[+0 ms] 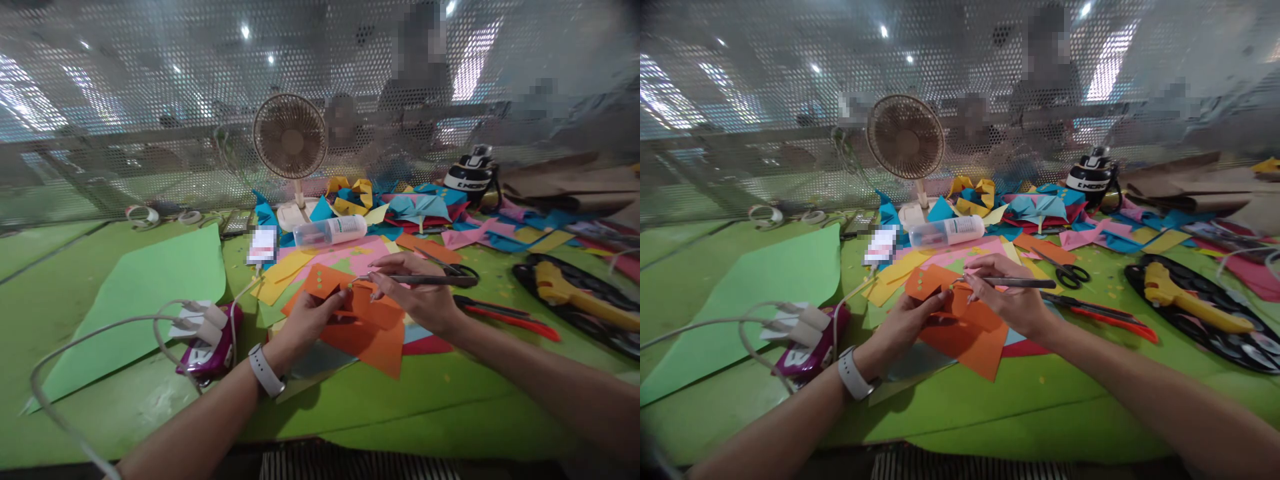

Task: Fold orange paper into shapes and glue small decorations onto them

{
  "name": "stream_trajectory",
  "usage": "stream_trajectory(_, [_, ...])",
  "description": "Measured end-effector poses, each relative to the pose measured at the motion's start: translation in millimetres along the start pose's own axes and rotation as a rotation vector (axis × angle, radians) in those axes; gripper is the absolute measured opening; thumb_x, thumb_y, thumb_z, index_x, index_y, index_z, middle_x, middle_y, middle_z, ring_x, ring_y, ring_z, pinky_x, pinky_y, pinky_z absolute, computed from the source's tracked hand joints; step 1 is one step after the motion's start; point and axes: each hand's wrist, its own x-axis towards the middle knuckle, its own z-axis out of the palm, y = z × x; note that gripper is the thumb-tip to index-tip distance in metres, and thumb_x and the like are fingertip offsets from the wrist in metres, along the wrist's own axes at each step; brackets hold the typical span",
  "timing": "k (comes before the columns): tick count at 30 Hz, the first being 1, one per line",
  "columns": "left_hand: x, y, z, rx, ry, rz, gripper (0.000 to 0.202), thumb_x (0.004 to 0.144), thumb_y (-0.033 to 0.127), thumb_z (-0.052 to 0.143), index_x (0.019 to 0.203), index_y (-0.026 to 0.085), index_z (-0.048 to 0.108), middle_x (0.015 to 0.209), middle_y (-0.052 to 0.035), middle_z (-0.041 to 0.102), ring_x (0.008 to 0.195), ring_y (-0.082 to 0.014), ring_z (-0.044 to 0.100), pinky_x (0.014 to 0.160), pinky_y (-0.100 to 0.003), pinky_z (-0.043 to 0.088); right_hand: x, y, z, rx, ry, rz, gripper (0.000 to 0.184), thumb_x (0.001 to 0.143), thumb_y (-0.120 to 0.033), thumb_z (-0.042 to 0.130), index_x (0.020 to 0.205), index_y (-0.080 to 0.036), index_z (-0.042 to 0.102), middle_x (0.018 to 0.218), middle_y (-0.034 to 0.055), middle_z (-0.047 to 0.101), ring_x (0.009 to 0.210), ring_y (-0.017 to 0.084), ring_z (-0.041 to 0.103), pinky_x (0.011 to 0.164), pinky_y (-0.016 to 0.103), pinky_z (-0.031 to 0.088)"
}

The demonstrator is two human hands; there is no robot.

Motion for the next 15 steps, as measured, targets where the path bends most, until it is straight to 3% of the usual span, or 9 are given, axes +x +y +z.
stream_trajectory(15, [0.6,-1.6,-0.7,0.022,0.008,0.007,0.025,0.076,0.033,0.072,0.095,0.017,0.068,0.096,-0.0062,0.069,0.081,-0.0168,0.064,0.072,-0.031,0.058,0.6,2.9,-0.6,0.006,-0.031,0.016,0.012,0.079,-0.019,0.066,0.09,-0.017,0.062,0.077,0.0023,0.069,0.059,0.013,0.067,0.056,0.025,0.059])
